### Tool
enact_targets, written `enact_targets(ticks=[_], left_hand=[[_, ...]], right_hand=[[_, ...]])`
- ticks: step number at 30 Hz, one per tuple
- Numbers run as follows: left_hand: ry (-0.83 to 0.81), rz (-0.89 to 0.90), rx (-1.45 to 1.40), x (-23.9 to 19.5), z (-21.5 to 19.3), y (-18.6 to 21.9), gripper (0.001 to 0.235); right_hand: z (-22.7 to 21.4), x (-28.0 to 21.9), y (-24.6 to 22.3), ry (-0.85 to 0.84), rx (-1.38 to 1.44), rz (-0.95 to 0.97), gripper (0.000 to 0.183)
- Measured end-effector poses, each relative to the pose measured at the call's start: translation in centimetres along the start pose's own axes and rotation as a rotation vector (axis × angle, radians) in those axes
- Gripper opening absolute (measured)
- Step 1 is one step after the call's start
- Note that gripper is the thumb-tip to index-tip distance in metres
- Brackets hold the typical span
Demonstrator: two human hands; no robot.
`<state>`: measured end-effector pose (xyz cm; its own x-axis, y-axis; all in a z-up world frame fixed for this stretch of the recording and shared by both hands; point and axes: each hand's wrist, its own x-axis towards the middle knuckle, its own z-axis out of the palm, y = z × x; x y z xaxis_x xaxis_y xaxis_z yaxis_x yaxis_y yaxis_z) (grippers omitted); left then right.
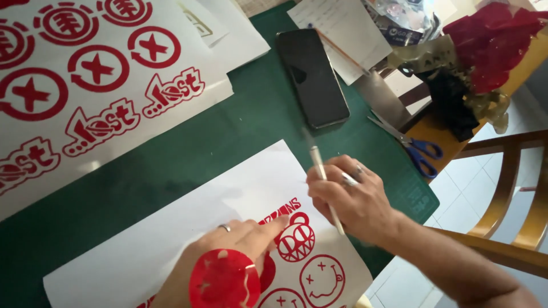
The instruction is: Using a weeding tool to remove excess red vinyl from a sheet of printed stickers.
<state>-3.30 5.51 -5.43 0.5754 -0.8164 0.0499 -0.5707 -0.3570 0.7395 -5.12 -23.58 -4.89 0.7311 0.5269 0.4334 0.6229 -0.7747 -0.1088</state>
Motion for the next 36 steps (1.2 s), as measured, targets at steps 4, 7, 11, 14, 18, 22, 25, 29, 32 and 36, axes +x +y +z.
enact_targets(ticks=[4,7,11,14,18,22,25,29,32,36], left_hand=[[-0.001,-0.002,-0.031,-0.3,-0.1,-0.8,0.075],[0.018,0.033,0.003,-0.2,0.2,-1.3,0.071],[-0.017,0.043,-0.009,-0.1,-0.1,-1.6,0.067],[-0.036,0.039,-0.015,-0.3,-0.2,-1.8,0.071],[-0.023,0.014,-0.002,-0.7,0.1,-1.8,0.069],[-0.048,-0.006,-0.027,-0.8,-0.1,-1.9,0.078],[-0.051,0.000,-0.048,-1.0,0.1,-2.0,0.083],[0.027,0.036,0.049,-1.1,0.7,-2.1,0.060],[0.039,0.039,0.062,-1.1,0.6,-1.8,0.060],[0.026,0.048,0.036,-0.8,0.0,-1.1,0.057]], right_hand=[[0.6,0.5,1.6,-0.128,-0.121,-0.142,0.025],[0.6,1.1,2.0,-0.156,-0.181,-0.240,0.019],[0.8,0.6,2.6,-0.252,-0.096,-0.260,0.033],[0.5,0.8,2.6,-0.260,-0.085,-0.277,0.031],[0.0,-0.4,2.9,-0.235,-0.076,-0.292,0.048],[-0.4,-2.0,2.8,-0.227,-0.079,-0.288,0.046],[-0.5,-2.5,2.8,-0.218,-0.047,-0.260,0.035],[-0.4,-2.8,2.7,-0.133,-0.039,-0.233,0.028],[-0.5,-3.4,2.4,-0.088,-0.002,-0.175,0.013],[-0.8,-4.9,1.0,0.024,0.201,-0.008,0.008]])
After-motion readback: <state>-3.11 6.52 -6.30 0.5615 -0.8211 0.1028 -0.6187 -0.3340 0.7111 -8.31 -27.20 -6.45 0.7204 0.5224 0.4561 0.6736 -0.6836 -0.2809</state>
